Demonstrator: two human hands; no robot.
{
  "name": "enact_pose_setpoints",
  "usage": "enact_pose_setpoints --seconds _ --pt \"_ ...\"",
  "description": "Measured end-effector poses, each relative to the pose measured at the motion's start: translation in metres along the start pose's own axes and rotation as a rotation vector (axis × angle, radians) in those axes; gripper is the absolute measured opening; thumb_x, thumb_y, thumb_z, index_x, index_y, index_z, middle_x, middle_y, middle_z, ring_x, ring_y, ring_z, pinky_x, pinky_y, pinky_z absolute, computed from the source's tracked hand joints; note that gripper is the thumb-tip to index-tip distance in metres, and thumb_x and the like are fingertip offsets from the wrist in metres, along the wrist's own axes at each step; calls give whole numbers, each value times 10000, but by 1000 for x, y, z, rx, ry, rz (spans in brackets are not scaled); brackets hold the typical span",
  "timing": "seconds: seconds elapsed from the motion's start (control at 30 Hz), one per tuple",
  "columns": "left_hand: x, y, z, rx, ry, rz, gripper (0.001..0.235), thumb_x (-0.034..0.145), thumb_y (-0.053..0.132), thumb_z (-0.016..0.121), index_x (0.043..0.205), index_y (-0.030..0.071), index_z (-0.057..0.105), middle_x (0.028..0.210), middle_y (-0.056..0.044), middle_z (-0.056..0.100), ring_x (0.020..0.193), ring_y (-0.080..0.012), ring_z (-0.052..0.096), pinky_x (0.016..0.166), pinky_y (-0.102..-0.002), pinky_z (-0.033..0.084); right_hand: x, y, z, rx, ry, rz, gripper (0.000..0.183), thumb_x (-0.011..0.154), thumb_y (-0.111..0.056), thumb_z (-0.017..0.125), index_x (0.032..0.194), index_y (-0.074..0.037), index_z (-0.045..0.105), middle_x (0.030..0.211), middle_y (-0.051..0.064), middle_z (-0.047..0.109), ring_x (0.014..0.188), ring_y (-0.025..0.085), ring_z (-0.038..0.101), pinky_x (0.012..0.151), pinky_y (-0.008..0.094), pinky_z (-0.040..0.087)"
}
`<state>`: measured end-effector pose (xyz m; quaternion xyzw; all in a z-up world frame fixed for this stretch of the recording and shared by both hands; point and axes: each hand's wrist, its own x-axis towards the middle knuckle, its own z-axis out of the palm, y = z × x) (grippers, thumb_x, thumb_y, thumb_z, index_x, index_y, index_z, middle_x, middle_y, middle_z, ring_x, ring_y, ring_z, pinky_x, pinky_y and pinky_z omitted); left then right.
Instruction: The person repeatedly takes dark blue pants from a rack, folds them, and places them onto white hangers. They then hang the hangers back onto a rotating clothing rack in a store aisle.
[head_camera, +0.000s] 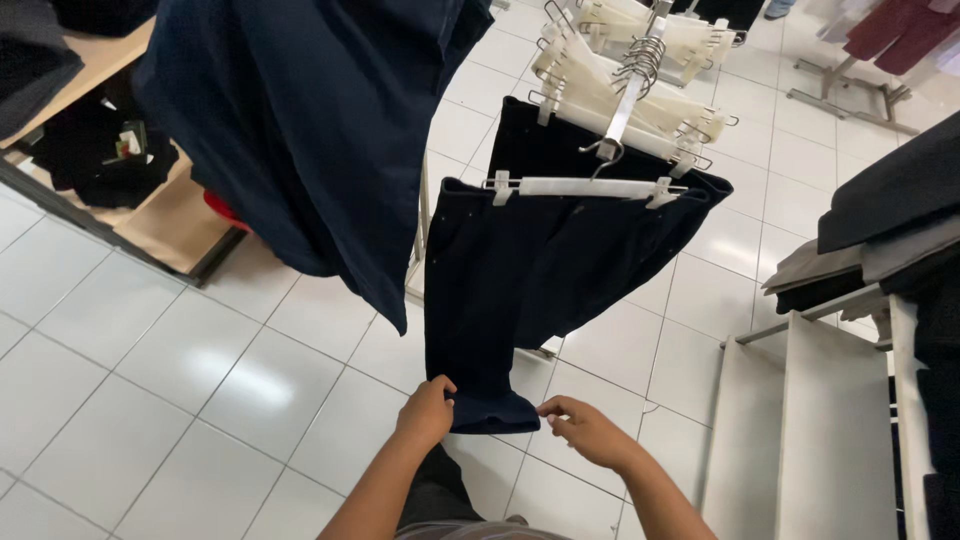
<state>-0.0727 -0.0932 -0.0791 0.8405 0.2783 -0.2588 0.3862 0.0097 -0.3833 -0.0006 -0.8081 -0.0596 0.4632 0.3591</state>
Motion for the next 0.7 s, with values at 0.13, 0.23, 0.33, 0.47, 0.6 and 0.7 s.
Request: enact_pose_setpoints --seconds 0.13,0.23,0.33,0.47,0.6,0.7 --pt "28 34 -63 58 42 137 492 1128 310 594 1603 186 569 1529 -124 616 1365 -367 658 1127 -515 573 32 -30 -50 -28 317 -45 350 1136 -301 575 1387 -363 810 1122 4 771 986 136 638 954 309 532" --pt "3 107 -139 -155 278 425 533 1160 146 569 1638 -48 432 1558 -367 486 1454 -540 595 1102 -620 645 38 -65 -101 79 853 -456 339 1046 -29 695 1363 -96 791 1490 182 766 1372 422 715 1068 518 613" --pt "20 144 -176 -203 617 842 778 1057 16 734 1643 -110 238 1555 -376 299 1484 -578 479 1184 -612 577 32 -112 -147 -221 1233 -617 399 1034 -16 728 1424 -98 717 1641 193 644 1474 476 588 1202 608 477" --pt "45 178 -210 -92 557 888 641 1071 120 760 1635 8 476 1620 -340 355 1475 -648 484 1123 -709 573 45 -130 -180 -427 1232 -348 662 1041 -89 709 1666 -224 539 1846 18 374 1638 475 312 1258 716 228" --pt "94 184 -220 -8 582 733 269 1086 266 779 1275 79 736 1550 -202 502 1284 -533 710 997 -567 679 90 -86 -210 -562 1349 -372 640 981 -199 820 1582 -310 631 1526 -50 572 1488 318 443 1253 534 254" --pt "129 190 -222 -13 507 732 159 1127 263 743 1163 120 683 1404 -118 611 1191 -465 756 946 -511 674 62 -92 -184 -406 1342 -354 412 1038 -272 815 1436 -345 736 1324 -101 654 1349 213 591 1259 461 254"
